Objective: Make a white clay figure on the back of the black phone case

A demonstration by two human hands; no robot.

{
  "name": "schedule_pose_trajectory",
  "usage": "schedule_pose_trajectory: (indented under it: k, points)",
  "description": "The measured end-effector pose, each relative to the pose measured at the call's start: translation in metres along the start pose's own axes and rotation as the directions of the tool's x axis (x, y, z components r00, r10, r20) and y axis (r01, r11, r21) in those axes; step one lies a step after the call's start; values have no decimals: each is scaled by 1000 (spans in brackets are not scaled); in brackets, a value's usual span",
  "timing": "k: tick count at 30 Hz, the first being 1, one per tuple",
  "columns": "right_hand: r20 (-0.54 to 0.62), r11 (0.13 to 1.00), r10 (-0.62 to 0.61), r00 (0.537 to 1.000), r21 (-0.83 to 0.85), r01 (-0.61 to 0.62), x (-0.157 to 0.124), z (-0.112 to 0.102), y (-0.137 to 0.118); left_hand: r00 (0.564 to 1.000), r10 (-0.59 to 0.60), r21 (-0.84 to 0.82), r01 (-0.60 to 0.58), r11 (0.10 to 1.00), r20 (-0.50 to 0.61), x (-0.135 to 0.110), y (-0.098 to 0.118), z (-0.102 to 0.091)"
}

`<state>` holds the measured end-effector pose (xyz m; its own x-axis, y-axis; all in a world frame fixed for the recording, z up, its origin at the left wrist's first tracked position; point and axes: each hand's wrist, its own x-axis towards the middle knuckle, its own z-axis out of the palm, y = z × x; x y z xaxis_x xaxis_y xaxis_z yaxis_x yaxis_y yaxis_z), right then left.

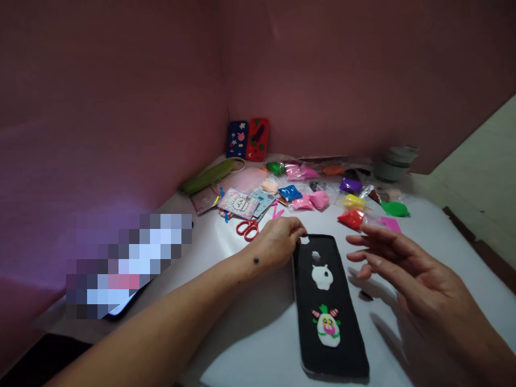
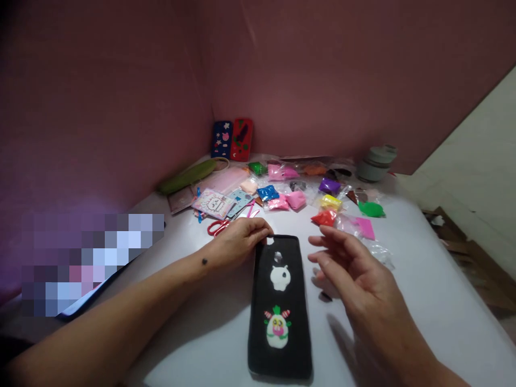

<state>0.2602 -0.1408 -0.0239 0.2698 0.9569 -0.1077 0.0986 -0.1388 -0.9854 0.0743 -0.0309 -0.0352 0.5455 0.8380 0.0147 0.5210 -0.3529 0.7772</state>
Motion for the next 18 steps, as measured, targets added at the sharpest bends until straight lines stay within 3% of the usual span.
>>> schedule_pose_trajectory:
  k: [4, 7, 11, 14, 18]
  points:
    - [-60, 980, -157, 986, -133, 148, 4, -15, -17, 1000, -7, 18, 7, 1000, 7, 1, -2, 2]
    - [13, 915, -194, 981, -358, 186, 3, -27, -20, 1000, -6, 34, 6, 999, 9, 0, -1, 1]
    - [274, 648, -177, 945, -691, 322, 2, -37, -8, 1000, -7, 69, 7, 998, -14, -1, 2, -1]
    - [378, 450, -115, 918, -805, 388, 4, -39, 6, 1000, -5, 86, 7, 996, -25, 0, 2, 0]
    - [415, 352, -63, 908, -842, 409, 3, -34, 13, 1000, -8, 110, 10, 994, -21, 1, 1, 1]
